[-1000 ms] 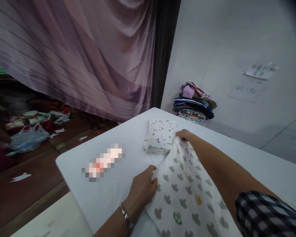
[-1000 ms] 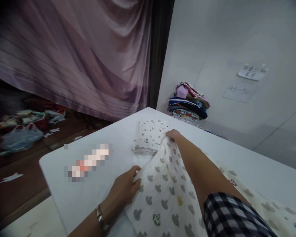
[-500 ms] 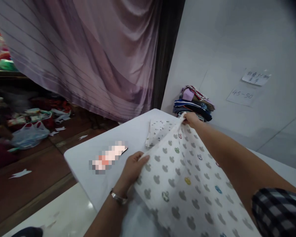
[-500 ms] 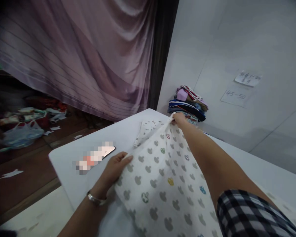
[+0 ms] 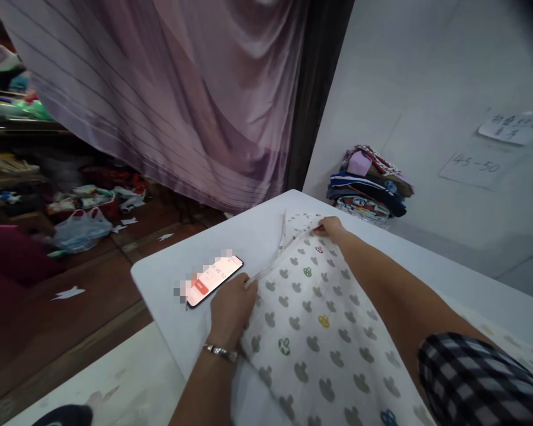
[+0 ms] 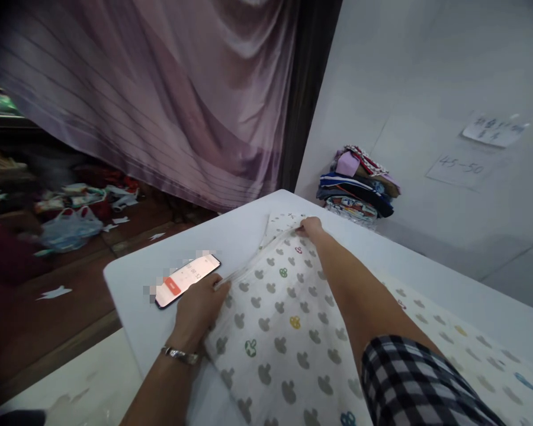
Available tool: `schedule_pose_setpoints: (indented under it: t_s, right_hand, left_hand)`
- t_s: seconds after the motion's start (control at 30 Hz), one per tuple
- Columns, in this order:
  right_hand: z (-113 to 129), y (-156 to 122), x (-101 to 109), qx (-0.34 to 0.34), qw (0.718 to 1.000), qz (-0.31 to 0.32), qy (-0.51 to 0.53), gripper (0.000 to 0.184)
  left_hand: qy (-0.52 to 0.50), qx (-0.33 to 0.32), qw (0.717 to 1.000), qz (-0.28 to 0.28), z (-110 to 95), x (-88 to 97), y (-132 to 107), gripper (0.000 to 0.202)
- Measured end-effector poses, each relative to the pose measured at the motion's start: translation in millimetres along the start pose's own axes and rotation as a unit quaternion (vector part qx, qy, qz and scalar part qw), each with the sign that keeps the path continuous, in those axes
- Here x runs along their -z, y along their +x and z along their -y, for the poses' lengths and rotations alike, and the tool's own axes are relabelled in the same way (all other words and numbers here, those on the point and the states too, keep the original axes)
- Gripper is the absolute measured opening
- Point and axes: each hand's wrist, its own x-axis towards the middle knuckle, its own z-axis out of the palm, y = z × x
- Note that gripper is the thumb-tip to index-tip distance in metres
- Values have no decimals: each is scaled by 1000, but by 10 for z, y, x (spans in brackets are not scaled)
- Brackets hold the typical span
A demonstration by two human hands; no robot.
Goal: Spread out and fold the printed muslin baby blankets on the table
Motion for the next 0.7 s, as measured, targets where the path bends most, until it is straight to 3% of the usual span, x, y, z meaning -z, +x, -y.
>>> schedule_pose_setpoints:
  t_s: [0.17,0.33,0.47,0.57,0.7]
  right_hand:
    - [110,-249,-218,-56,979,-33,194,26]
    - [2,-1007,-180,-17,966,-59,252,21]
    - [-575,-1718,102,39,980,-93,170,22]
    - [-1175,-2060,389,-56,992,-111,28,31]
    - [-1748,-2197,637,-149,982,-103,-47,32]
  left_hand:
    - [29,0,999,36,26,-21,42,30]
    - [72,-15,995,70,16,-25,80,35]
    - [82,-13,993,85,-8,-9,91,37]
    - [86,-13,993,84,-14,-9,106,38]
    - [80,-9,994,78,-8,-41,154,37]
